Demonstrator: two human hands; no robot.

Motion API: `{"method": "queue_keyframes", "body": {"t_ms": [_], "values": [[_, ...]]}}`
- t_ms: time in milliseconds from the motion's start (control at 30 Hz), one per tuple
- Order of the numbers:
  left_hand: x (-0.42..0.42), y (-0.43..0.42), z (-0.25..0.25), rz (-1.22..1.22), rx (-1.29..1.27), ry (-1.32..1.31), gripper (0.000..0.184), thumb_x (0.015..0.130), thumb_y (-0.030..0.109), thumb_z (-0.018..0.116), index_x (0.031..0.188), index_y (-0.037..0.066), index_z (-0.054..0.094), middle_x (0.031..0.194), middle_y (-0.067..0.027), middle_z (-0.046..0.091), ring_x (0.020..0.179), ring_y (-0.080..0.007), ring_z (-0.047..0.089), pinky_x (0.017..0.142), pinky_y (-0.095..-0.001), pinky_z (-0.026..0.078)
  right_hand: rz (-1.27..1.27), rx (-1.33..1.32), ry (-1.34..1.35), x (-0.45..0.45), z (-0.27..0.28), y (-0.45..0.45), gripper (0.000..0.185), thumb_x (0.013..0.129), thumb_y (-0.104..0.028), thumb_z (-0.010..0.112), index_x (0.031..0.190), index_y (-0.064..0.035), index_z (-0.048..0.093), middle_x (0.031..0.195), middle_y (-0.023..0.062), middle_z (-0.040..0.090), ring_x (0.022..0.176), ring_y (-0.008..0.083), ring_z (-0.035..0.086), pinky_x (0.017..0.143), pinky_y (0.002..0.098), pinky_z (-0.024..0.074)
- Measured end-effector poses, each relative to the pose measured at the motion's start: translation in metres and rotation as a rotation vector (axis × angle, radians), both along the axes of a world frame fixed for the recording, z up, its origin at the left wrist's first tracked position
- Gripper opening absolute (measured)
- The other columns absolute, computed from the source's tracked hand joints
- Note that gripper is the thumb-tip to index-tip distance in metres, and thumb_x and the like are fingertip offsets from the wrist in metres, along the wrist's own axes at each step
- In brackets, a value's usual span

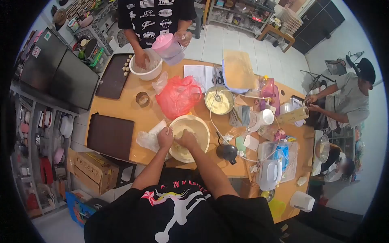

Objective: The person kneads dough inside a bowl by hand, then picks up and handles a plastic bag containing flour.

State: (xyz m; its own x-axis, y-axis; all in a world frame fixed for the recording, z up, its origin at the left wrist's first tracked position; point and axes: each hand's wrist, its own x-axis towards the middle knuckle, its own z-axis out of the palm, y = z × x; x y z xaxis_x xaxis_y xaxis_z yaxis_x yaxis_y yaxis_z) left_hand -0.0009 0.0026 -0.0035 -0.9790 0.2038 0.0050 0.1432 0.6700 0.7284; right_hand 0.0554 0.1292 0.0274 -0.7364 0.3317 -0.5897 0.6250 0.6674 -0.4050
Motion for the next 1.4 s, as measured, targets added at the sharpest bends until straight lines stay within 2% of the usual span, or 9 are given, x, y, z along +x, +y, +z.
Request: {"method": "queue_keyframes", "body": {"t_ms": [100,200,300,600,800,900,1100,1200,1400], "values": [[0.0,0.001,-0.001,0.008,0.006,0.014,0.035,0.091,0.033,0.059,0.072,0.004,0.056,0.069,-0.0216,0.059,0.069,-0.0456,0.057,0.062,-0.053,0.043,0.088,0.101,0.074,0.003,0.001,-0.008,0.063,0.071,-0.047,0.072,0.11,0.0012,0.063,0.115,0.0251,0.062,0.113,0.0377,0.057,0.099,0.0445,0.0429],[0.001,0.001,0.001,0.004,0.022,0.0,0.036,0.091,0.031,0.059,0.071,0.002,0.055,0.067,-0.022,0.058,0.067,-0.0451,0.056,0.06,-0.052,0.042,0.218,0.281,0.194,0.014,0.017,-0.011,0.062,0.069,-0.04,0.075,0.112,0.003,0.06,0.11,0.0245,0.063,0.112,0.0379,0.058,0.097,0.0445,0.0451],[0.004,-0.002,0.005,-0.008,0.033,0.03,0.039,0.092,0.031,0.059,0.07,-0.001,0.053,0.064,-0.0228,0.055,0.062,-0.0438,0.054,0.058,-0.0496,0.04,0.201,0.076,0.148,0.013,0.005,-0.011,0.065,0.068,-0.038,0.077,0.116,0.0017,0.059,0.106,0.025,0.063,0.113,0.0379,0.058,0.097,0.0443,0.0445],[0.001,-0.002,0.002,-0.003,0.049,0.005,0.037,0.092,0.032,0.058,0.069,0.003,0.054,0.066,-0.0218,0.057,0.066,-0.0454,0.056,0.059,-0.0522,0.041,0.214,0.008,0.323,0.041,0.016,-0.003,0.049,0.074,-0.032,0.074,0.113,-0.0062,0.06,0.107,0.0231,0.064,0.107,0.0401,0.058,0.1,0.0465,0.039],[0.001,-0.003,0.0,-0.008,0.051,0.02,0.038,0.091,0.032,0.059,0.068,0.003,0.053,0.064,-0.0219,0.055,0.063,-0.0454,0.054,0.057,-0.0523,0.04,0.152,0.269,0.626,0.071,0.03,-0.012,0.041,0.079,-0.027,0.068,0.113,-0.007,0.06,0.108,0.0231,0.063,0.108,0.0384,0.058,0.099,0.0466,0.0405],[0.003,-0.002,-0.001,-0.008,0.077,0.046,0.038,0.091,0.032,0.059,0.068,0.003,0.052,0.063,-0.0219,0.054,0.062,-0.0451,0.054,0.057,-0.0522,0.039,0.134,0.022,0.395,0.082,0.047,-0.001,0.036,0.081,-0.025,0.065,0.112,-0.0073,0.06,0.11,0.0224,0.062,0.107,0.0378,0.058,0.093,0.0465,0.0444],[0.004,-0.004,-0.005,-0.004,0.081,0.038,0.038,0.092,0.031,0.059,0.067,0.002,0.052,0.063,-0.0218,0.054,0.062,-0.0445,0.054,0.057,-0.0517,0.039,0.337,0.083,0.427,0.11,0.044,0.008,0.021,0.082,-0.013,0.057,0.1,-0.0041,0.063,0.094,0.0192,0.066,0.094,0.0374,0.063,0.084,0.0473,0.0493],[0.005,-0.001,0.002,0.002,0.066,0.025,0.038,0.092,0.03,0.059,0.068,0.002,0.052,0.064,-0.0215,0.055,0.062,-0.0445,0.054,0.058,-0.0515,0.039,0.361,0.099,0.358,0.105,0.058,0.005,0.025,0.08,-0.007,0.053,0.099,-0.0029,0.069,0.095,0.0233,0.067,0.087,0.04,0.065,0.077,0.0469,0.0516],[0.005,-0.002,-0.001,-0.005,0.058,0.044,0.037,0.092,0.03,0.058,0.068,0.002,0.053,0.064,-0.0217,0.056,0.063,-0.0448,0.055,0.058,-0.0515,0.04,0.421,0.246,0.192,0.076,0.053,-0.012,0.019,0.081,-0.009,0.055,0.09,0.0002,0.069,0.092,0.0245,0.067,0.086,0.0381,0.067,0.074,0.0458,0.0538]]}}
